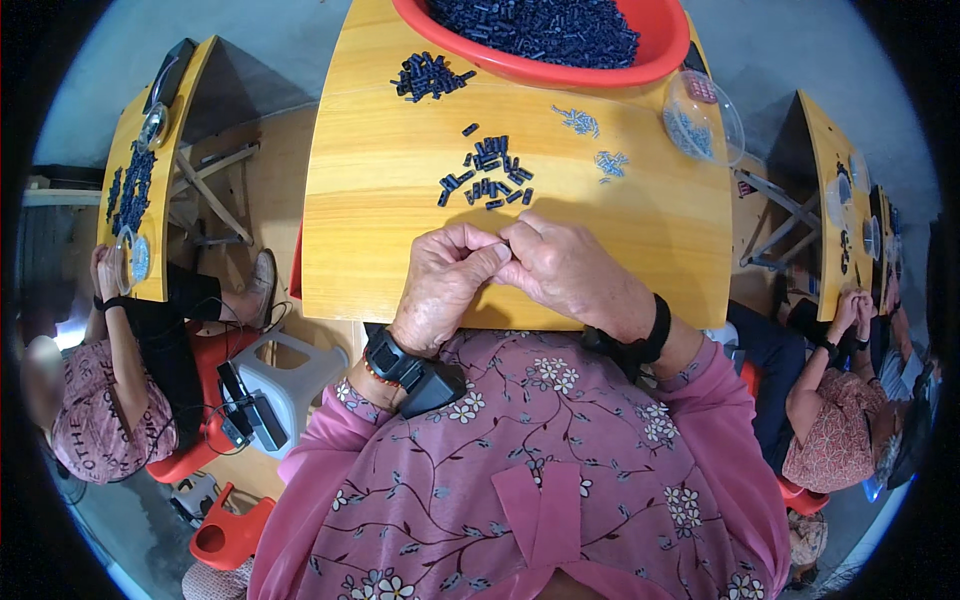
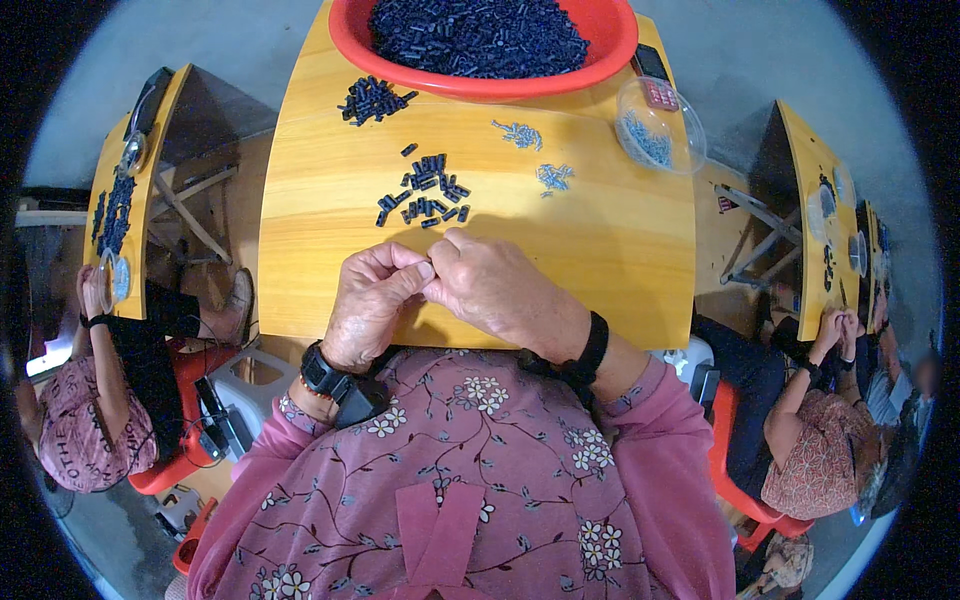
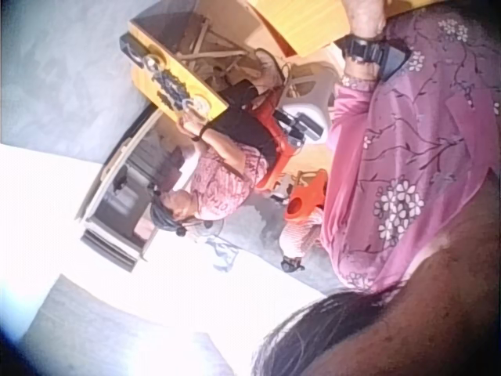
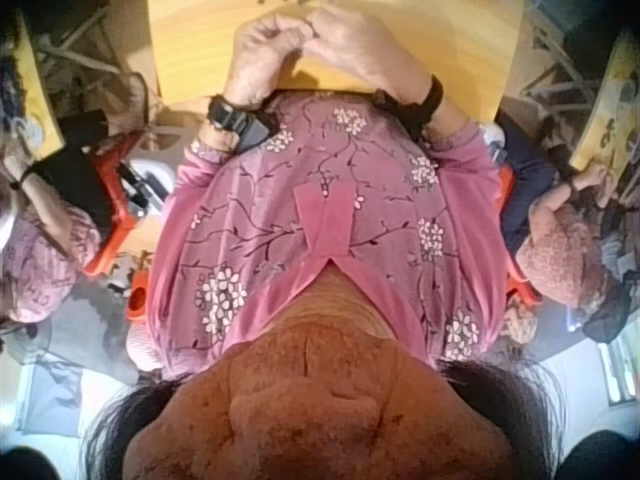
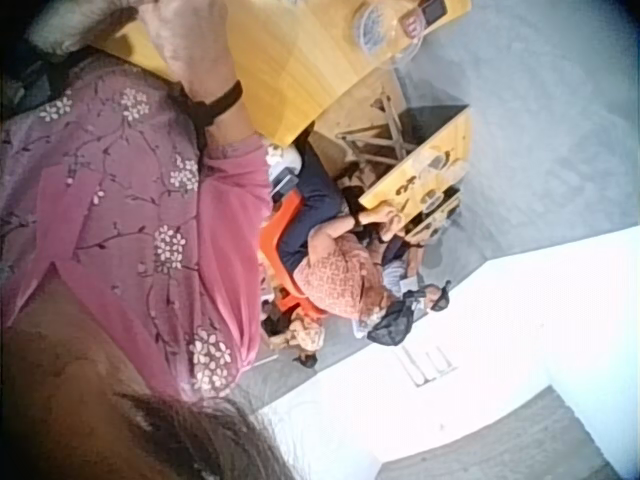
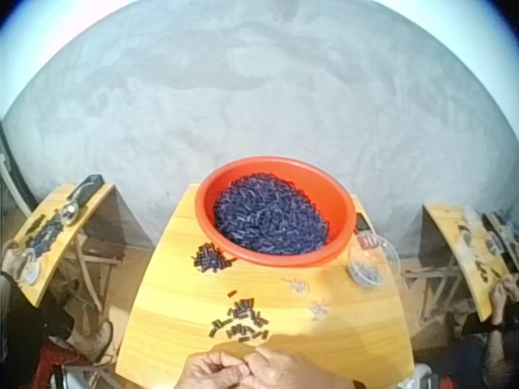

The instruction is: Manually assemble small plastic components by inserting one into another at a workstation.

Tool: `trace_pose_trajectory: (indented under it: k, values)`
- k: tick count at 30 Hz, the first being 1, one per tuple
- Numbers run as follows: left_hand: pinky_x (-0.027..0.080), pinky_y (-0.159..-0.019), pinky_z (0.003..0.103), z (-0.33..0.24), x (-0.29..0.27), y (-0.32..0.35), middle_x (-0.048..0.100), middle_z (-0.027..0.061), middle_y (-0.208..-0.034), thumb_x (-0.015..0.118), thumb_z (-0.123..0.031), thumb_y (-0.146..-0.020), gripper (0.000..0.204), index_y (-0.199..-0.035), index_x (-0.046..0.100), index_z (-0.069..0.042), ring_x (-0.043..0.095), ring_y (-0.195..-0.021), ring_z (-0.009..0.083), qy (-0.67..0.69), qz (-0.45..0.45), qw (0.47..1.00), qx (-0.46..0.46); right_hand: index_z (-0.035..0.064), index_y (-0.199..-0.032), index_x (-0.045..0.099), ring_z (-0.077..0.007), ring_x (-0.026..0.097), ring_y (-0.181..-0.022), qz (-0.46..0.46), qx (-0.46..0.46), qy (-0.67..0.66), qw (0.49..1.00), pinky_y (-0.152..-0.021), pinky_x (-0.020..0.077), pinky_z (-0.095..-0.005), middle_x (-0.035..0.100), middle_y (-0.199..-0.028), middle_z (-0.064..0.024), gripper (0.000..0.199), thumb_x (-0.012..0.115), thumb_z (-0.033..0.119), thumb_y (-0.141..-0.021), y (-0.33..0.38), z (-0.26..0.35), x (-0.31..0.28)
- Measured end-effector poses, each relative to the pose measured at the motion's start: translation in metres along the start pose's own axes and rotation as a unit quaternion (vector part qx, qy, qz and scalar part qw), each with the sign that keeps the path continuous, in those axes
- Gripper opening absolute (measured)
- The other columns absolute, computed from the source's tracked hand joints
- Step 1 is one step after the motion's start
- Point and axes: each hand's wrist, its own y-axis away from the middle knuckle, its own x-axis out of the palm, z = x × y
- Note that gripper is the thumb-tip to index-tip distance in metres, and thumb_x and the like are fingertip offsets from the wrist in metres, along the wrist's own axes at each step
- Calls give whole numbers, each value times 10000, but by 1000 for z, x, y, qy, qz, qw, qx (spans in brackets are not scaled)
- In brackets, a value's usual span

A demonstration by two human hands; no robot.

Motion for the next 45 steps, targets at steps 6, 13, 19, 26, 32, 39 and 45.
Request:
trace_pose_trajectory:
  k: [6,13,19,26,32,39,45]
  values:
    - [491,-618,230,2,2,-2,678,68,-787,612,6,-904,39,-884,642,20,603,-671,91,-47,-40,998,16,-10,-872,536,-365,622,-695,11,18,42,999,-591,512,-446,571,-810,-174,239,627,210,-895,-3,5,0]
    - [503,-633,240,-10,1,0,674,77,-788,606,7,-909,46,-878,633,26,609,-666,107,-74,-33,996,-27,-17,-873,534,-365,634,-708,54,-5,53,997,-603,523,-436,566,-806,-178,230,619,196,-895,-4,5,-2]
    - [486,-615,227,-7,-6,0,654,48,-773,620,14,-895,27,-874,635,18,585,-662,90,-62,-38,997,22,-20,-924,534,-376,639,-740,7,25,12,1000,-627,521,-443,583,-861,-188,254,630,213,-894,-7,10,11]
    - [559,-728,329,-37,-68,19,660,72,-884,623,-38,-908,38,-942,641,-38,646,-738,166,-141,-263,911,285,-8,-1053,569,-379,614,-821,-66,47,-104,991,-706,501,-443,594,-902,-175,305,676,209,-866,6,-7,6]
    - [563,-712,338,-43,-187,49,632,47,-819,654,-44,-899,65,-880,599,-74,583,-671,133,-6,-450,837,310,5,-943,588,-342,616,-766,-168,68,-36,983,-673,488,-416,607,-860,-158,145,649,101,-853,48,-68,-31]
    - [561,-763,384,-8,-264,62,602,59,-831,630,-59,-904,74,-942,566,-60,568,-700,180,-2,-517,834,195,-8,-904,603,-351,618,-794,-267,170,-3,948,-701,491,-403,618,-841,-181,76,625,20,-838,47,-107,-65]
    - [559,-793,395,-9,-272,53,606,60,-882,636,-7,-888,208,-1066,530,-21,612,-759,206,89,-428,880,184,3,-893,620,-360,608,-811,-237,144,65,959,-715,482,-423,608,-848,-172,79,623,59,-836,35,-116,-64]
